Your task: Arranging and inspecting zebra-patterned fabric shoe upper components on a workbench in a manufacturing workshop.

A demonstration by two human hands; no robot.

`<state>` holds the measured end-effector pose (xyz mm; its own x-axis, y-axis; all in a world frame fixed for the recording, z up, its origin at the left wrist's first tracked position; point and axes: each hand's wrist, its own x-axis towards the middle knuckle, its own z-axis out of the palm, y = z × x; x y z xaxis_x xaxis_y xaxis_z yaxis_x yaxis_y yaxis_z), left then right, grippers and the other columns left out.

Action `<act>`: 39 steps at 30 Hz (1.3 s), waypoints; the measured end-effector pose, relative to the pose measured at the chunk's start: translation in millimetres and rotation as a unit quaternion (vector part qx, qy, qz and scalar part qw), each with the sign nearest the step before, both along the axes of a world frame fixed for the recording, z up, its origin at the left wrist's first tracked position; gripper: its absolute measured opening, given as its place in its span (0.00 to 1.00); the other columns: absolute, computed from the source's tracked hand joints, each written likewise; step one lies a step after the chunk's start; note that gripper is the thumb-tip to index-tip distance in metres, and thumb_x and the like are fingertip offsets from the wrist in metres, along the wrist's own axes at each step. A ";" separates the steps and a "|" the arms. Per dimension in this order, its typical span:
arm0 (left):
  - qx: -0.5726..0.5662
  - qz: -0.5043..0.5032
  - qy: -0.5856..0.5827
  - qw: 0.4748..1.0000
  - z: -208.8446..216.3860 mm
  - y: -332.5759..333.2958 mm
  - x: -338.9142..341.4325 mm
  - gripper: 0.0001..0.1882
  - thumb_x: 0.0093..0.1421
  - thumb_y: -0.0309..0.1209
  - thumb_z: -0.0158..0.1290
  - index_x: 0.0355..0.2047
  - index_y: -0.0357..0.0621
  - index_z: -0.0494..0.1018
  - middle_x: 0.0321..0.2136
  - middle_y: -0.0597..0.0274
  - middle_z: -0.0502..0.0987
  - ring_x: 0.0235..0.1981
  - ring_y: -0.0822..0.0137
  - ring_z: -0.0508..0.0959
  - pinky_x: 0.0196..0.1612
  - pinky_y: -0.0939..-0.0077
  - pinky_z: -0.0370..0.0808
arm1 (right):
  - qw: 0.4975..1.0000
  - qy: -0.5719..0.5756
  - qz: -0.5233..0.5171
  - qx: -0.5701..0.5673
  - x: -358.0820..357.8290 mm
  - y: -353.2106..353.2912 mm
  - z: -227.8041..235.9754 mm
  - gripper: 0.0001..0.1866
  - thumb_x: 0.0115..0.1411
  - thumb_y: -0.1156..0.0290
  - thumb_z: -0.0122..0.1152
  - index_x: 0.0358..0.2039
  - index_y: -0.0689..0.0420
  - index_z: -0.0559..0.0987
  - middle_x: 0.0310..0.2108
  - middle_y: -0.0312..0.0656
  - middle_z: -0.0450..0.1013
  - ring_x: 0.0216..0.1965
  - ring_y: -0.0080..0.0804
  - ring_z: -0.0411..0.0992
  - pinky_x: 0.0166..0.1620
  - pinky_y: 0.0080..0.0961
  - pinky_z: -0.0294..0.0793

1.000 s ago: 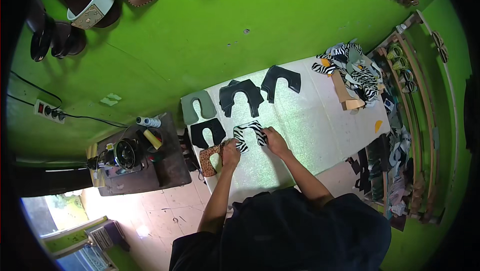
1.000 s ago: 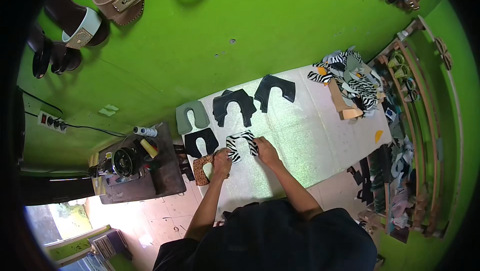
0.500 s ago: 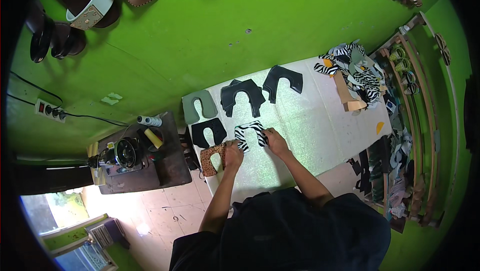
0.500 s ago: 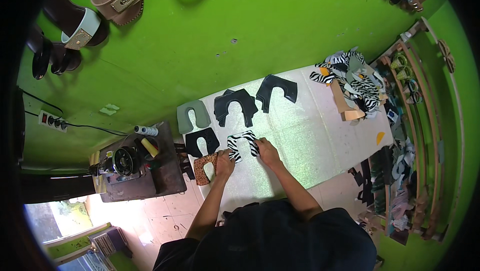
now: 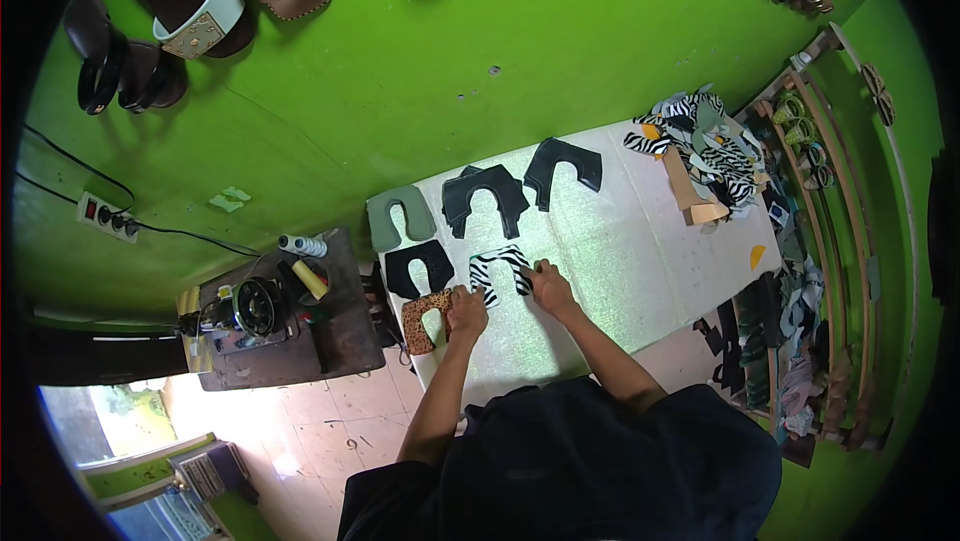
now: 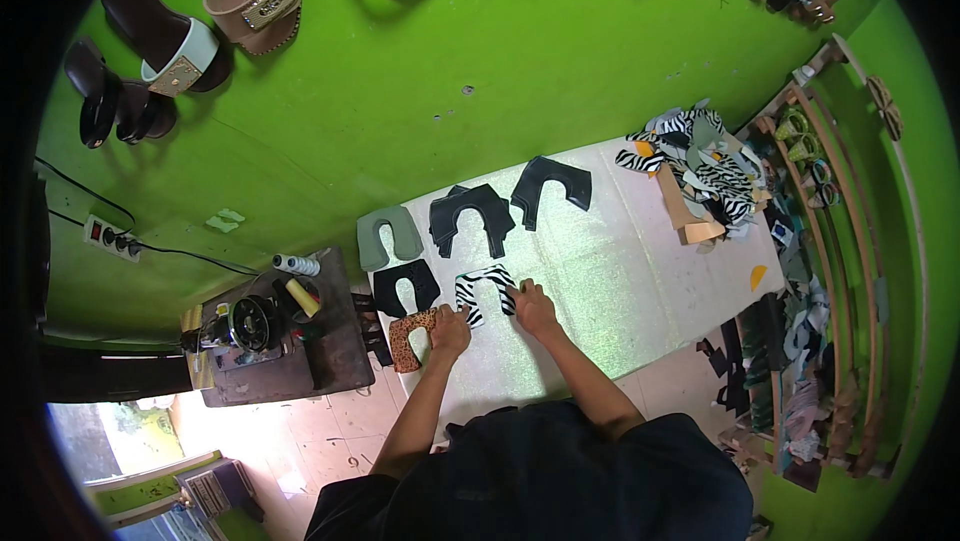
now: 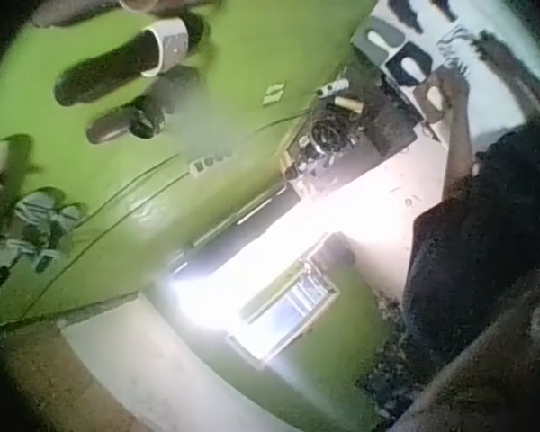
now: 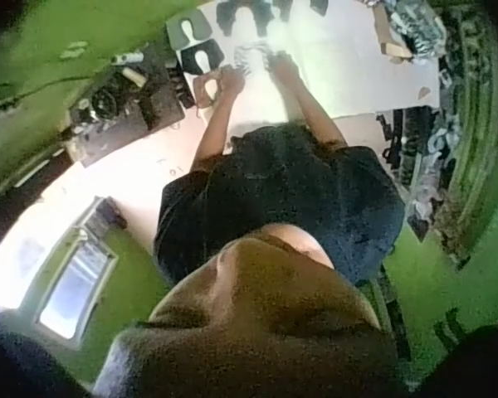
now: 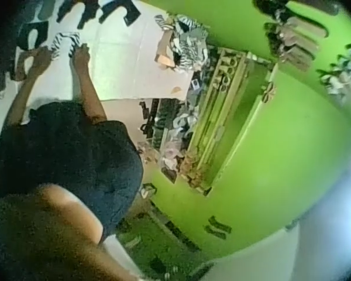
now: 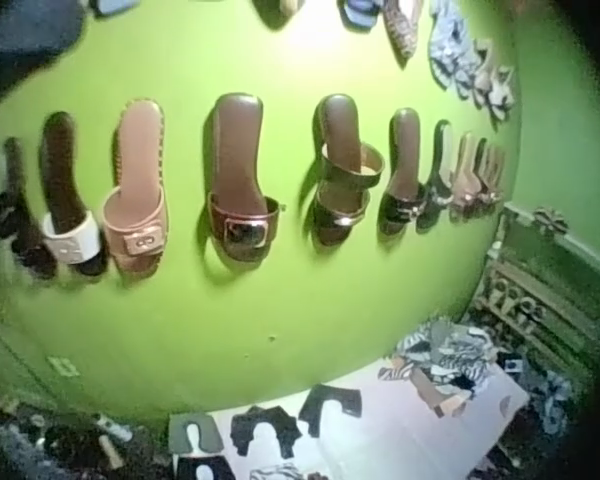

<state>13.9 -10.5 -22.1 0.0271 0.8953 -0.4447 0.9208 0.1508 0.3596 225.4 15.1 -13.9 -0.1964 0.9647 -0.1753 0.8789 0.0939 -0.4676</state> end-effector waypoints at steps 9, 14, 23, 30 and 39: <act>0.147 0.067 -0.220 0.962 51.7 1.8 -35.3 0.21 0.59 0.26 0.54 0.54 0.41 0.72 0.42 0.43 0.76 0.42 0.49 0.78 0.48 0.61 0.76 | 0.974 0.213 -0.073 -0.004 25.1 -13.7 46.2 0.29 0.58 0.76 0.56 0.61 0.56 0.67 0.45 0.52 0.70 0.46 0.49 0.71 0.50 0.35 0.74; 0.086 0.252 -0.465 0.845 95.6 5.9 -55.8 0.27 0.65 0.34 0.51 0.64 0.45 0.63 0.56 0.56 0.73 0.52 0.61 0.75 0.52 0.65 0.71 | 0.938 0.317 -0.142 0.010 39.1 -32.4 88.2 0.27 0.62 0.71 0.58 0.62 0.56 0.67 0.55 0.49 0.70 0.49 0.39 0.74 0.49 0.33 0.76; 0.023 0.193 -0.650 0.735 157.1 -15.3 44.3 0.34 0.68 0.53 0.41 0.69 0.50 0.54 0.68 0.56 0.57 0.68 0.58 0.57 0.67 0.53 0.53 | 0.915 0.346 -0.189 0.088 99.4 -78.5 158.4 0.25 0.64 0.70 0.58 0.61 0.56 0.68 0.55 0.46 0.72 0.51 0.34 0.73 0.52 0.31 0.76; -0.041 0.078 -0.628 0.773 180.8 -41.4 163.5 0.33 0.67 0.53 0.42 0.67 0.51 0.57 0.67 0.59 0.57 0.66 0.59 0.59 0.64 0.52 0.56 | 0.886 0.369 -0.246 0.135 188.8 -127.6 186.5 0.24 0.64 0.69 0.59 0.60 0.56 0.69 0.55 0.45 0.70 0.49 0.34 0.73 0.51 0.30 0.76; -0.075 -0.006 -0.600 0.797 186.0 -80.2 327.8 0.33 0.65 0.55 0.44 0.64 0.52 0.60 0.65 0.57 0.60 0.64 0.59 0.62 0.62 0.51 0.59 | 0.839 0.420 -0.281 0.204 331.2 -197.1 178.9 0.26 0.63 0.70 0.60 0.60 0.62 0.67 0.53 0.48 0.68 0.46 0.32 0.74 0.48 0.29 0.77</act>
